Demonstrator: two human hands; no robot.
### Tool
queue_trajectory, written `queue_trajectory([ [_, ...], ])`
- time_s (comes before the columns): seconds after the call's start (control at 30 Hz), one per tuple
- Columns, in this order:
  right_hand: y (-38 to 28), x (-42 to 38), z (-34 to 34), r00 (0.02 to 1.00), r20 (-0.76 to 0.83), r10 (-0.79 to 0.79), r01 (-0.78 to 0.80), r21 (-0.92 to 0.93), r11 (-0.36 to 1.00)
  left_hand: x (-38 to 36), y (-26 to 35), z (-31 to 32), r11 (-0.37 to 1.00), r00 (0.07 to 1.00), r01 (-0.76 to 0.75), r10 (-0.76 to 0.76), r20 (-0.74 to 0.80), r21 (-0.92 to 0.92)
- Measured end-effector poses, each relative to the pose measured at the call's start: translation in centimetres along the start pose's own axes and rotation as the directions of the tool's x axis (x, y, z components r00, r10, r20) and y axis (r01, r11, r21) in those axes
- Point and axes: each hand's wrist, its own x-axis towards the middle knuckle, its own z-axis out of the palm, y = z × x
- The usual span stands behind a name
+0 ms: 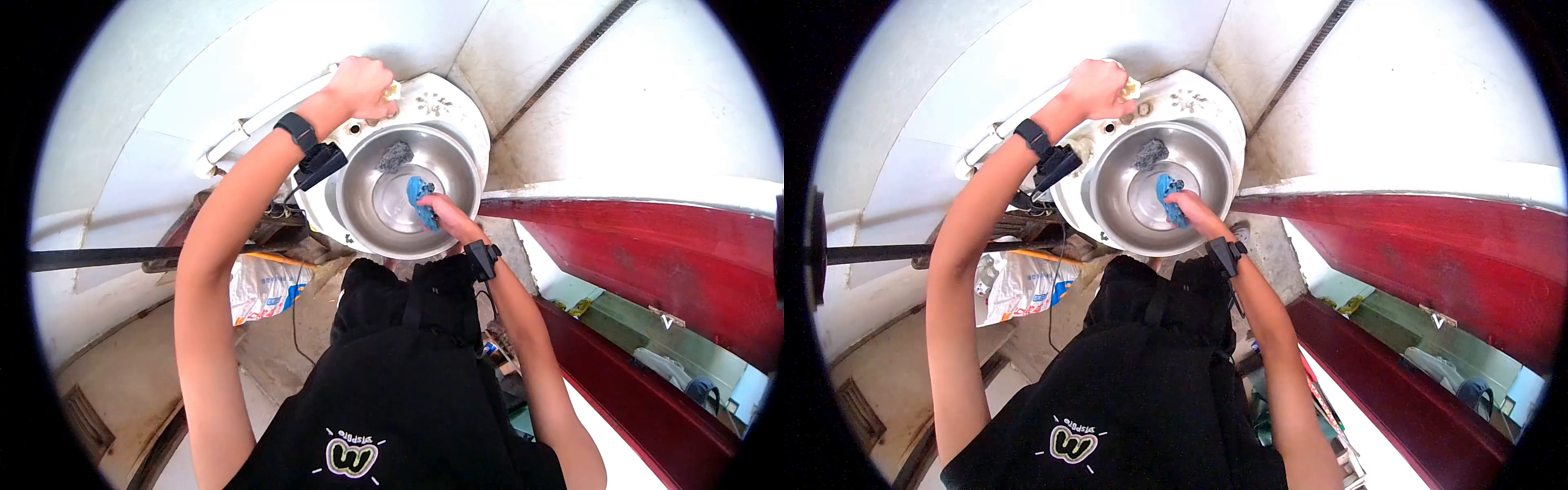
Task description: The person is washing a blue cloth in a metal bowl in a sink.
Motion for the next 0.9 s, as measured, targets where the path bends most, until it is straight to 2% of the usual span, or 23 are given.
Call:
queue_trajectory([
  [0.03,-0.2,-0.3,0.5,0.994,-0.080,-0.074,0.069,-0.060,0.996,0.2,0.1,0.0,1.000,1.000,-0.002,0.002,0.000,0.000],
  [0.13,0.2,0.5,0.4,0.987,-0.129,-0.096,0.078,-0.135,0.988,0.5,0.2,-0.2,1.000,1.000,-0.011,0.011,0.018,0.003],
  [0.27,1.2,1.7,0.0,0.994,-0.074,-0.079,0.066,-0.164,0.984,0.3,0.6,-1.0,0.999,0.996,0.036,-0.038,0.079,0.031],
  [0.3,1.3,1.7,0.0,0.996,-0.060,-0.070,0.062,-0.120,0.991,0.3,0.6,-1.0,0.997,0.992,0.058,-0.063,0.108,0.044],
  [0.33,1.4,1.8,0.2,0.997,-0.041,-0.060,0.056,-0.076,0.995,0.2,0.3,-0.5,0.997,0.991,0.062,-0.067,0.111,0.047],
  [0.37,1.6,1.7,0.1,0.997,-0.040,-0.059,0.056,-0.076,0.995,0.4,0.2,0.2,0.999,0.998,0.037,-0.038,0.051,0.025],
  [0.4,1.6,1.7,0.1,0.999,-0.048,-0.013,0.009,-0.094,0.996,0.3,0.1,0.2,1.000,1.000,0.013,-0.013,-0.009,0.008],
  [0.5,1.6,2.3,0.6,0.994,-0.077,0.073,-0.083,-0.138,0.987,0.3,0.4,0.3,0.997,0.996,0.074,-0.074,0.049,-0.007],
  [0.57,1.8,3.1,1.0,0.989,-0.095,0.112,-0.127,-0.165,0.978,0.2,0.8,0.6,0.991,0.991,0.131,-0.129,0.034,-0.040],
  [0.63,0.9,3.0,2.4,0.971,-0.139,0.194,-0.206,-0.073,0.976,-0.2,1.2,1.0,0.979,0.982,0.190,-0.189,0.023,-0.070],
  [0.67,0.7,2.2,2.5,0.986,-0.098,0.134,-0.140,-0.061,0.988,-0.1,1.5,1.2,0.966,0.970,0.245,-0.244,0.014,-0.086],
  [0.7,0.8,2.9,2.6,0.986,-0.096,0.133,-0.139,-0.063,0.988,0.0,1.8,1.2,0.949,0.954,0.300,-0.301,0.006,-0.100],
  [0.73,0.8,4.1,2.8,0.994,-0.080,0.077,-0.078,-0.004,0.997,-0.1,2.0,0.9,0.947,0.952,0.304,-0.305,0.004,-0.100],
  [0.77,0.8,5.3,2.6,0.997,-0.069,0.022,-0.018,0.059,0.998,-0.1,2.3,0.6,0.934,0.939,0.343,-0.340,0.047,-0.102],
  [0.8,-0.2,5.4,2.7,1.000,0.025,-0.003,0.000,0.084,0.996,-0.1,2.3,0.6,0.918,0.923,0.383,-0.375,0.089,-0.103],
  [0.83,-0.8,5.2,3.0,1.000,0.025,-0.003,0.001,0.082,0.997,-0.3,2.3,0.6,0.917,0.922,0.384,-0.376,0.088,-0.103],
  [0.9,-1.4,5.1,3.2,0.985,-0.028,0.172,-0.164,0.183,0.969,-0.4,2.3,0.6,0.903,0.910,0.414,-0.405,0.091,-0.114],
])
